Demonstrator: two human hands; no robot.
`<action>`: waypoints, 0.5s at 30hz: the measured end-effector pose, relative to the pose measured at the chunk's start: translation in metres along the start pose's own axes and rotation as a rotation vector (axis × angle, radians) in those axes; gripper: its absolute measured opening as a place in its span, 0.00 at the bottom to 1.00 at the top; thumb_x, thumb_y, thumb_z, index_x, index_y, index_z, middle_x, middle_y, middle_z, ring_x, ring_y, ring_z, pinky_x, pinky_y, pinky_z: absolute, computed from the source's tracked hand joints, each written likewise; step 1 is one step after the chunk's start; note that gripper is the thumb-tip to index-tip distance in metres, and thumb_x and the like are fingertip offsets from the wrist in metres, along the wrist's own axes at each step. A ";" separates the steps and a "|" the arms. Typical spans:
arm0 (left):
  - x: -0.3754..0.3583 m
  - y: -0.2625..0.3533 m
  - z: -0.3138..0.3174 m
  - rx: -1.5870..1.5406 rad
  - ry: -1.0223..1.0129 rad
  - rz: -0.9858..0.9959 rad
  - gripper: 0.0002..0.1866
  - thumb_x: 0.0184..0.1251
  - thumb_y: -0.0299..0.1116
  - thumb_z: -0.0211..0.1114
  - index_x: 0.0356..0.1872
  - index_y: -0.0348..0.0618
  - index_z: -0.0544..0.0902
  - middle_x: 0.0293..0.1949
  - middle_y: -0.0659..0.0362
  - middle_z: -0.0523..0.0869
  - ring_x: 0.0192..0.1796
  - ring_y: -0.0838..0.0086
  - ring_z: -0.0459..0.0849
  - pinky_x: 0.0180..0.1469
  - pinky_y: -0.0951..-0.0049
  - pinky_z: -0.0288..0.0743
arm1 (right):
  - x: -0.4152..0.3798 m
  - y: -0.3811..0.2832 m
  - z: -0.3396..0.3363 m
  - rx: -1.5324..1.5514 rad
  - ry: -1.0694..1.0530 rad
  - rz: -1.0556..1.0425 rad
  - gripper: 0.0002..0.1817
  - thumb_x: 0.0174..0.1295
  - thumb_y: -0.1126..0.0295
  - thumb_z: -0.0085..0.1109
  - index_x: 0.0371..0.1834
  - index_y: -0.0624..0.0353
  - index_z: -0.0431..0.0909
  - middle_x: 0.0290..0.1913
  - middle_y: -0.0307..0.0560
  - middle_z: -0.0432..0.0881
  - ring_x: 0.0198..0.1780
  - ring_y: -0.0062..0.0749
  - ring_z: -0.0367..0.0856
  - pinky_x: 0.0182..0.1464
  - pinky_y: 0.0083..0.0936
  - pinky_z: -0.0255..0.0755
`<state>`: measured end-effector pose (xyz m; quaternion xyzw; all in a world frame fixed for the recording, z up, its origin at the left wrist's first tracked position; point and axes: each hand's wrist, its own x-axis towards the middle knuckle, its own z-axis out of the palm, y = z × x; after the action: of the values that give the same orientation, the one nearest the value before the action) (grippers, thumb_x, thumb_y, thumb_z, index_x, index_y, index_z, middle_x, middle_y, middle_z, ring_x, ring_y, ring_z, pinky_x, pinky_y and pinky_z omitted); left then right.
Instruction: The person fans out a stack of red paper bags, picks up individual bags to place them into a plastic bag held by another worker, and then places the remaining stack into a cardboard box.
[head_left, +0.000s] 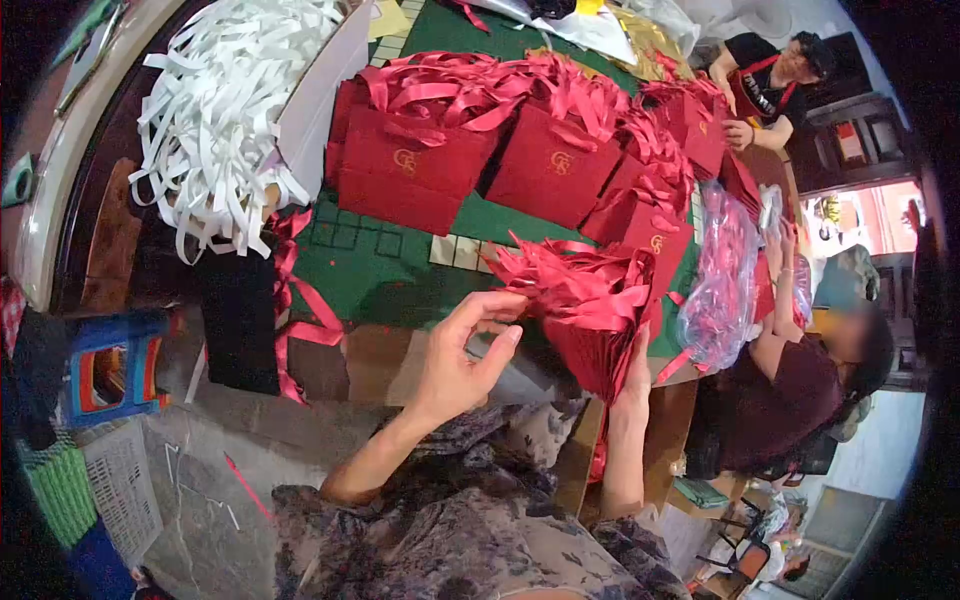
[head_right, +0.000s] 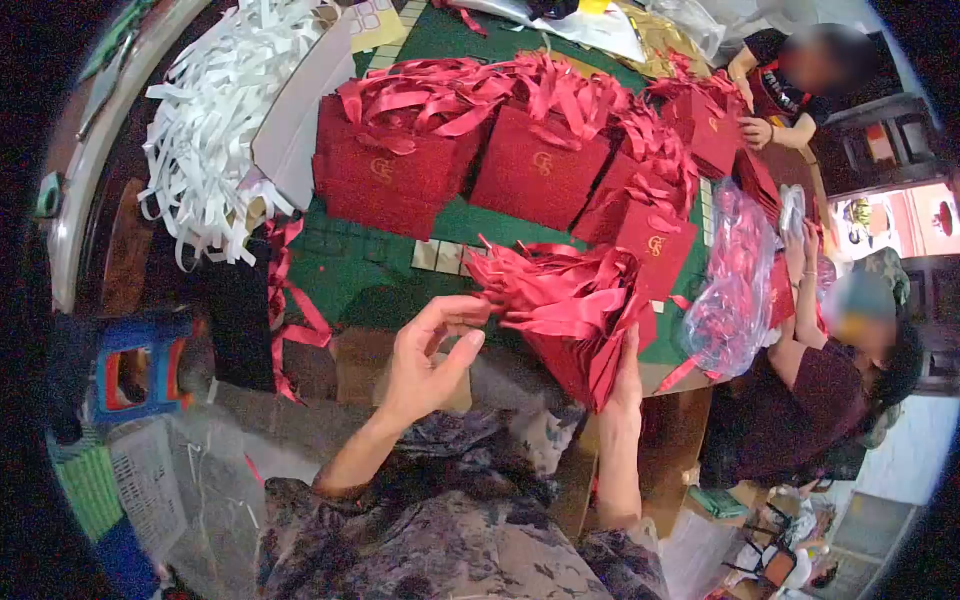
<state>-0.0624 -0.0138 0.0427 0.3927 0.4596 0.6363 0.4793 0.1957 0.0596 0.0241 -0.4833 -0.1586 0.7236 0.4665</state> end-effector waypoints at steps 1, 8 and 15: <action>0.002 0.002 0.001 0.021 -0.018 0.018 0.18 0.62 0.20 0.63 0.54 0.35 0.77 0.51 0.56 0.82 0.53 0.74 0.82 0.55 0.75 0.75 | 0.000 0.000 -0.005 0.109 -0.047 0.088 0.36 0.69 0.45 0.50 0.74 0.53 0.58 0.72 0.48 0.64 0.69 0.45 0.67 0.70 0.45 0.62; 0.015 0.014 0.005 0.226 -0.096 0.104 0.25 0.55 0.24 0.70 0.57 0.40 0.77 0.51 0.55 0.82 0.51 0.72 0.82 0.52 0.72 0.77 | -0.007 0.002 -0.016 0.024 -0.068 0.079 0.35 0.68 0.45 0.50 0.73 0.51 0.60 0.72 0.49 0.64 0.71 0.46 0.64 0.72 0.47 0.59; 0.032 0.028 0.013 0.480 -0.109 0.279 0.37 0.42 0.35 0.79 0.58 0.45 0.75 0.53 0.53 0.75 0.57 0.55 0.75 0.60 0.61 0.71 | -0.005 0.009 -0.025 0.414 -0.552 0.231 0.29 0.74 0.51 0.37 0.75 0.51 0.57 0.74 0.46 0.61 0.73 0.45 0.60 0.75 0.45 0.52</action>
<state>-0.0650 0.0167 0.0753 0.5880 0.5120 0.5471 0.3045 0.2127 0.0452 0.0082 -0.1796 -0.0730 0.8915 0.4094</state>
